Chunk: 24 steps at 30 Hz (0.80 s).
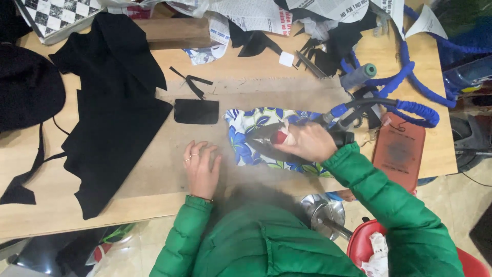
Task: A person is ironing small black fabric pieces and a larger blue floral patterned fabric piece on a workbench in a sewing factory.
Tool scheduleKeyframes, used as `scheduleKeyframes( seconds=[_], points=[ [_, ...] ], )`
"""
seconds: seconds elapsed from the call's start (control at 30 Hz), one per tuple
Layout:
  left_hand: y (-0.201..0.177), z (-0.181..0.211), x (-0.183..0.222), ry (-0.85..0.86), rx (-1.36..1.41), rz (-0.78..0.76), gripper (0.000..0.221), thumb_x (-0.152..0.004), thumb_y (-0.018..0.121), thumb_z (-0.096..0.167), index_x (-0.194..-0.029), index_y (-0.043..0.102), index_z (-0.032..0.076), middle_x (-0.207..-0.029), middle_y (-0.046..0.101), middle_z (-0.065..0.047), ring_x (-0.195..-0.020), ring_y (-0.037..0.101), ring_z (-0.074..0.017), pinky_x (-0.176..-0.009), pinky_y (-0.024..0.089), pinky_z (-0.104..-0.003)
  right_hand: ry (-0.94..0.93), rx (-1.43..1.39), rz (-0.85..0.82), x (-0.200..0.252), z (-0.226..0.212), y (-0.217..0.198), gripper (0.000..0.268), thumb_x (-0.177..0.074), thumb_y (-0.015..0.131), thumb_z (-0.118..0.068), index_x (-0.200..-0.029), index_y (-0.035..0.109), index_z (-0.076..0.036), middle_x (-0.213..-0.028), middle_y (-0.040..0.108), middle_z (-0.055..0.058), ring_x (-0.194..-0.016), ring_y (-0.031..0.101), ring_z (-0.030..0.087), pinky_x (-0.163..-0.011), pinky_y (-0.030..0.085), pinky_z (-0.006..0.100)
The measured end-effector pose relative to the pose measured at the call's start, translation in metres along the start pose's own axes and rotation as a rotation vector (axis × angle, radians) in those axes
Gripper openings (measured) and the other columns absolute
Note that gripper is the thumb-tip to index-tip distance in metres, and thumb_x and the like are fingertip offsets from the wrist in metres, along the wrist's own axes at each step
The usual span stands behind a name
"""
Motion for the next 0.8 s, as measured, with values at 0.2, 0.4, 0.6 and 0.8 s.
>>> scheduleKeyframes(
  seconds=[0.2,0.4,0.6,0.8],
  points=[
    [0.01,0.001,-0.002,-0.027,-0.025,0.003,0.025,-0.088,0.079,0.024,-0.111,0.07,0.023,-0.126,0.056,0.002,-0.139,0.043,-0.0309,-0.101,0.043,-0.047,-0.045,0.025,0.154,0.01,-0.018,0.0,0.066,-0.089,0.061,-0.074,-0.1,0.074,-0.01,-0.068,0.074,0.014,-0.069,0.076,0.028,-0.068,0.057,0.036],
    [0.019,0.011,-0.023,0.008,-0.02,0.035,0.026,-0.087,0.08,0.024,-0.11,0.069,0.023,-0.126,0.055,0.001,-0.137,0.042,-0.0322,-0.103,0.043,-0.048,-0.045,-0.028,0.241,0.003,-0.01,-0.002,0.068,-0.089,0.059,-0.076,-0.102,0.072,-0.01,-0.068,0.075,0.011,-0.07,0.077,0.025,-0.073,0.054,0.036],
    [0.043,0.032,-0.083,0.066,0.014,0.017,0.021,-0.095,0.075,0.032,-0.112,0.071,0.02,-0.122,0.057,-0.002,-0.137,0.042,-0.0328,-0.105,0.041,-0.052,-0.201,-0.019,0.293,-0.003,-0.013,-0.006,0.075,-0.085,0.061,-0.081,-0.097,0.071,-0.007,-0.06,0.071,0.01,-0.06,0.074,0.022,-0.068,0.049,0.032],
    [0.111,0.02,-0.126,0.222,-0.082,-0.111,0.036,-0.084,0.081,0.04,-0.113,0.069,0.024,-0.121,0.056,0.0,-0.132,0.042,-0.0286,-0.099,0.043,-0.048,-0.325,0.045,0.305,0.002,-0.014,0.0,0.078,-0.083,0.057,-0.086,-0.095,0.068,-0.01,-0.056,0.068,0.007,-0.055,0.071,0.018,-0.067,0.046,0.031]
  ],
)
Point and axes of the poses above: each hand's wrist, its own x-axis away from the middle knuckle, its own y-axis out of the palm, z = x × y, the point moved 7 cm from there along -x, towards the middle knuckle
